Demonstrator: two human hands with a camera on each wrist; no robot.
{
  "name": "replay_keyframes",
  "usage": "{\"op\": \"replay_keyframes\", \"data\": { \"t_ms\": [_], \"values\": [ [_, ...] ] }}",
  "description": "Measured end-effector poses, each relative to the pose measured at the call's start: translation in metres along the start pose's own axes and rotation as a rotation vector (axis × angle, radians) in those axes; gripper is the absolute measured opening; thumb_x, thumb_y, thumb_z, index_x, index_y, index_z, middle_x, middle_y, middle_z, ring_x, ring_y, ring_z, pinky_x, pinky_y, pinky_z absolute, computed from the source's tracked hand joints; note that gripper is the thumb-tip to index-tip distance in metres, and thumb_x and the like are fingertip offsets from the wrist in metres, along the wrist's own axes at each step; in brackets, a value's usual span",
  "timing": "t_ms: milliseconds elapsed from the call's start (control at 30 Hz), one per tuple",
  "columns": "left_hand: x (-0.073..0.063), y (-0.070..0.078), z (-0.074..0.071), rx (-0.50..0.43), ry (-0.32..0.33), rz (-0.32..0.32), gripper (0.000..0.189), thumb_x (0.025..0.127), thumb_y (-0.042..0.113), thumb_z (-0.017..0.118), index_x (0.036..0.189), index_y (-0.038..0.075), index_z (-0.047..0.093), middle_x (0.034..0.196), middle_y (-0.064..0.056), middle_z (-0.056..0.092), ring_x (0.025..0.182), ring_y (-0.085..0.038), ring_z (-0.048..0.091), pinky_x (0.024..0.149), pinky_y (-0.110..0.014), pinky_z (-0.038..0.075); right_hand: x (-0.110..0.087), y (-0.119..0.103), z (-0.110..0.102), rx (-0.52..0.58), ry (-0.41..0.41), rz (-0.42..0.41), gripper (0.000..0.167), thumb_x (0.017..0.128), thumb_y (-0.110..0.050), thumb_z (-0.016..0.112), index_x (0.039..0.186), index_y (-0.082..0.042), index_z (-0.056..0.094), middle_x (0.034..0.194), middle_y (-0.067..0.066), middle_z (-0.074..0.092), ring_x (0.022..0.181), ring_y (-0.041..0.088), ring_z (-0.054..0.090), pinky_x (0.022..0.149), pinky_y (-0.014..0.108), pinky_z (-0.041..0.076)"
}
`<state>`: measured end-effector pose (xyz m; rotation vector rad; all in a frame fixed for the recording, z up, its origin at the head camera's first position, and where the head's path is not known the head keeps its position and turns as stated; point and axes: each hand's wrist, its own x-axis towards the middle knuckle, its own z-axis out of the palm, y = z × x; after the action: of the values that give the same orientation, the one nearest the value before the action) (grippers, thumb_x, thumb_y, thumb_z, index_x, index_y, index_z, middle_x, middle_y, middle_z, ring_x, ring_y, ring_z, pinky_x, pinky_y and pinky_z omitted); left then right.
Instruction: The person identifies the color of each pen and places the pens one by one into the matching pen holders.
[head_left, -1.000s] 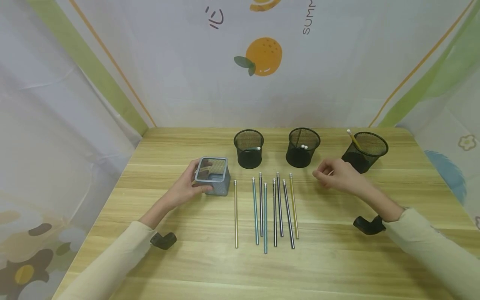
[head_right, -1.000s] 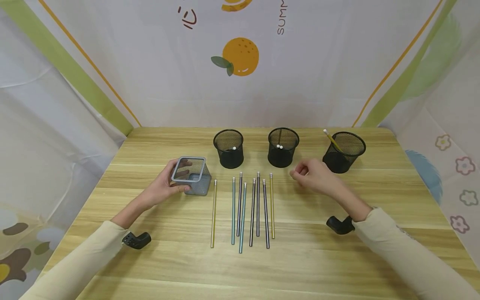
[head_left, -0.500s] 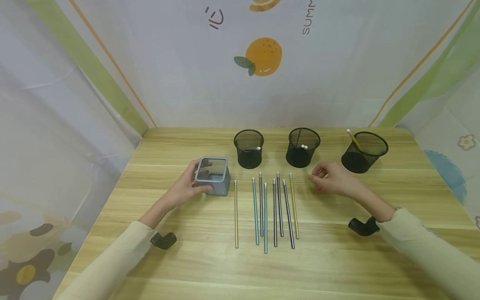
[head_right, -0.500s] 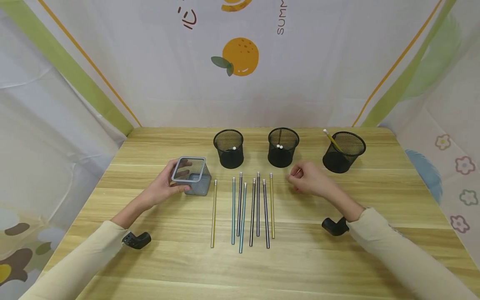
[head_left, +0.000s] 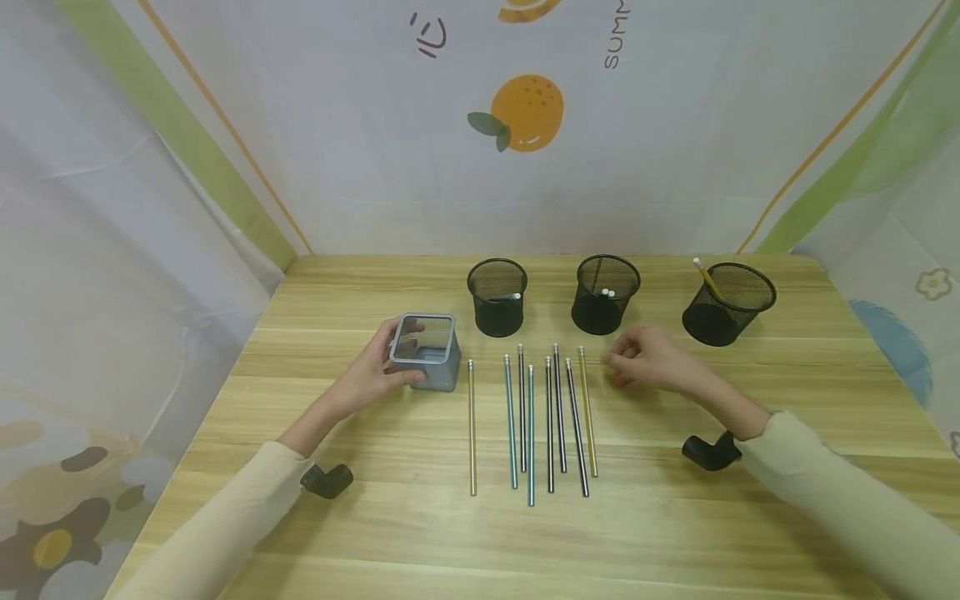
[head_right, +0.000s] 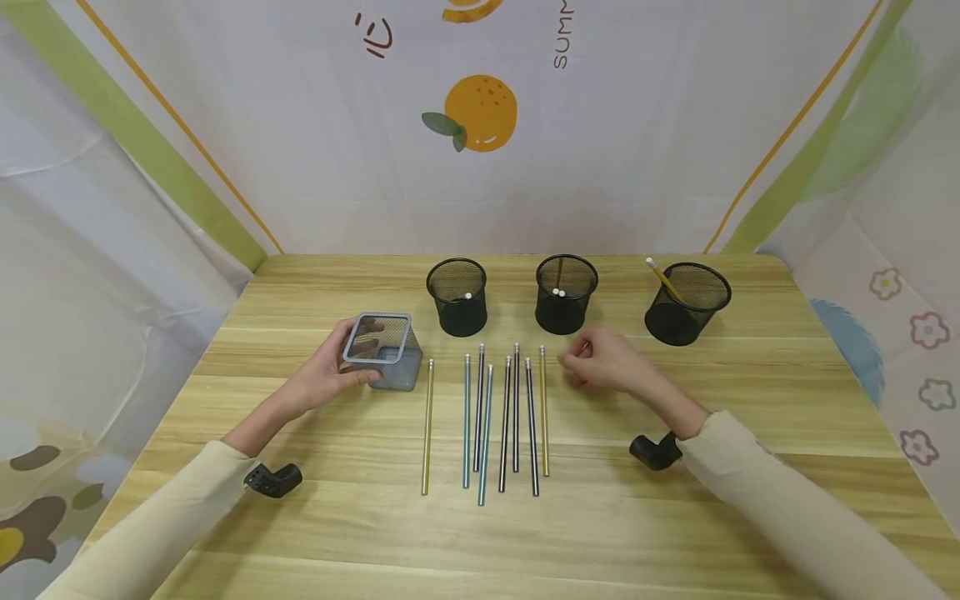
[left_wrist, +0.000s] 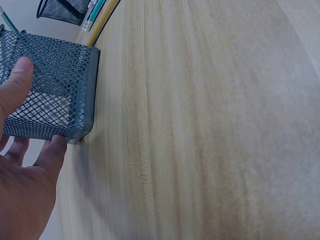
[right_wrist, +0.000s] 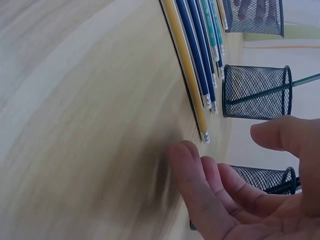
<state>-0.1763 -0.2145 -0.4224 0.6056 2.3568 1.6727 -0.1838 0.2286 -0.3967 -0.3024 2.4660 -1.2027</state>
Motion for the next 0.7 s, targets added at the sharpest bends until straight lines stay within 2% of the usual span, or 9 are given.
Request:
{"op": "replay_keyframes", "data": {
  "t_ms": [333, 533, 700],
  "values": [
    [0.000, 0.000, -0.001, 0.007, 0.002, -0.007, 0.084, 0.087, -0.008, 0.076, 0.153, 0.006, 0.026, 0.154, -0.021, 0.034, 0.137, -0.047, 0.039, 0.108, -0.058, 0.043, 0.010, 0.000, 0.009, 0.024, 0.001, 0.032, 0.027, 0.097, -0.015, 0.067, 0.105, 0.010, 0.060, 0.084, 0.015, 0.067, 0.075, 0.024, 0.071, 0.064, 0.035, 0.064],
    [0.000, 0.001, 0.000, 0.003, 0.000, 0.006, 0.084, 0.087, -0.009, 0.075, 0.153, 0.004, 0.026, 0.153, -0.022, 0.033, 0.137, -0.048, 0.039, 0.107, -0.058, 0.044, 0.017, -0.002, 0.017, 0.083, -0.016, 0.056, 0.029, 0.095, -0.014, 0.071, 0.104, 0.009, 0.057, 0.081, 0.014, 0.064, 0.070, 0.022, 0.069, 0.064, 0.037, 0.065],
    [0.000, 0.000, 0.000, 0.011, -0.005, 0.004, 0.084, 0.087, -0.009, 0.075, 0.153, 0.004, 0.025, 0.154, -0.021, 0.033, 0.137, -0.047, 0.039, 0.107, -0.057, 0.044, 0.024, -0.004, 0.024, 0.023, -0.009, 0.041, 0.027, 0.093, -0.015, 0.073, 0.100, 0.007, 0.058, 0.077, 0.012, 0.065, 0.063, 0.021, 0.069, 0.059, 0.034, 0.064]
  ]
}}
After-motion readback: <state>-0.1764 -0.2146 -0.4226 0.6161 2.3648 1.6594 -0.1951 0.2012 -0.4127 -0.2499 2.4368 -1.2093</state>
